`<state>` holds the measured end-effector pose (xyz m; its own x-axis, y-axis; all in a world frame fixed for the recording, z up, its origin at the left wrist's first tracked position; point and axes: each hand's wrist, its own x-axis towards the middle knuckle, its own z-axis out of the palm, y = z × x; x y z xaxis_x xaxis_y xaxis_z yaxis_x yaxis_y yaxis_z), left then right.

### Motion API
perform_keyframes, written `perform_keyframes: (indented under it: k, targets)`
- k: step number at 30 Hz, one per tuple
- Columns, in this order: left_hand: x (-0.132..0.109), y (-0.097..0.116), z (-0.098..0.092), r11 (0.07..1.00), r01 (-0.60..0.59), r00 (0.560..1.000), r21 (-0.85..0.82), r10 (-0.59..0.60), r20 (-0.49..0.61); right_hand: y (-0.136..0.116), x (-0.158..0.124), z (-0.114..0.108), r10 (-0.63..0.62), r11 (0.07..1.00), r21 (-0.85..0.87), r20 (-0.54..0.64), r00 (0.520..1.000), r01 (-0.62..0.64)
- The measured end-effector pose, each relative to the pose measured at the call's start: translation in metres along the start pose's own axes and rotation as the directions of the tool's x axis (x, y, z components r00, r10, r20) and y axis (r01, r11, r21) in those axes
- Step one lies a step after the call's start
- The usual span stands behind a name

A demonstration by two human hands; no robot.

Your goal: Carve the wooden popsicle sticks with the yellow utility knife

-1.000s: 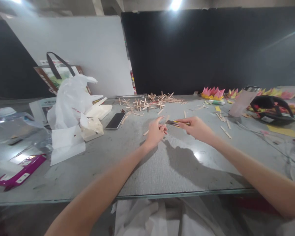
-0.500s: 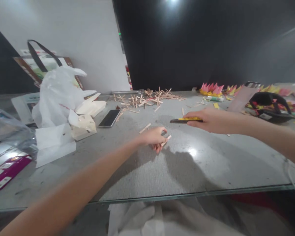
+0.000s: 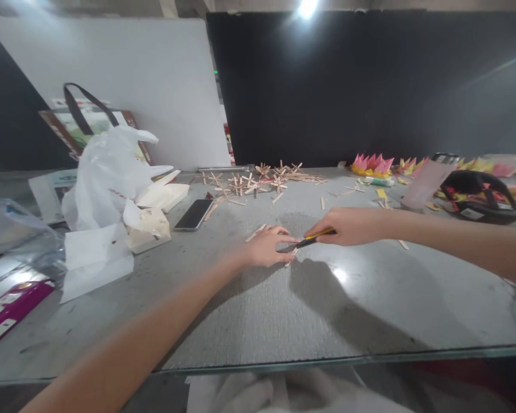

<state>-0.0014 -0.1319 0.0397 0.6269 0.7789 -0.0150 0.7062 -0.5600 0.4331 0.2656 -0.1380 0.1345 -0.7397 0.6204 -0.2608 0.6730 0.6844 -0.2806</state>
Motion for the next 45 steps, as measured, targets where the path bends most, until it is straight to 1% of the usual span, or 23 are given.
perform_keyframes:
  k: [2,4,8,11,15,20,35,39,43,45]
  targets:
    - [-0.002,0.003,0.006,0.998,0.04,0.999,0.052,-0.041,0.009,-0.001,0.005,0.002,0.022,0.999,0.041,-0.014,1.0,-0.021]
    - [-0.004,0.007,0.01,0.996,0.054,0.998,0.066,-0.055,0.015,-0.001,0.01,0.005,0.03,0.998,0.06,-0.04,0.999,-0.027]
    - [-0.005,0.011,0.012,0.997,0.076,0.997,0.033,-0.077,0.028,0.001,0.015,0.009,0.024,0.998,0.059,-0.034,0.999,-0.022]
    - [-0.005,0.011,0.013,0.996,0.089,0.996,0.009,-0.089,0.016,0.004,0.015,0.012,0.012,0.997,0.078,-0.019,1.0,-0.01]
    - [-0.005,0.011,0.014,0.995,0.097,0.995,0.006,-0.097,-0.008,0.009,0.013,0.016,0.012,0.995,0.1,-0.026,1.0,-0.01]
    - [-0.004,0.011,0.013,0.996,0.093,0.996,0.011,-0.093,-0.006,0.016,0.012,0.022,0.023,0.994,0.104,-0.037,0.999,-0.019]
    - [-0.005,0.011,0.012,0.997,0.078,0.997,0.005,-0.078,-0.011,0.011,0.01,0.019,0.024,0.996,0.091,-0.011,1.0,-0.023]
    - [-0.004,0.009,0.012,0.997,0.081,0.997,-0.006,-0.081,0.005,0.004,0.012,0.013,0.013,0.999,0.039,0.003,1.0,-0.013]
    - [-0.002,0.006,0.013,0.997,0.083,0.997,-0.002,-0.083,-0.001,-0.002,0.02,0.003,0.009,0.998,-0.066,0.052,0.999,-0.006]
    - [-0.002,0.005,0.014,0.997,0.083,0.996,-0.001,-0.083,-0.02,-0.006,0.026,-0.002,0.008,0.992,-0.129,0.08,0.997,0.002]
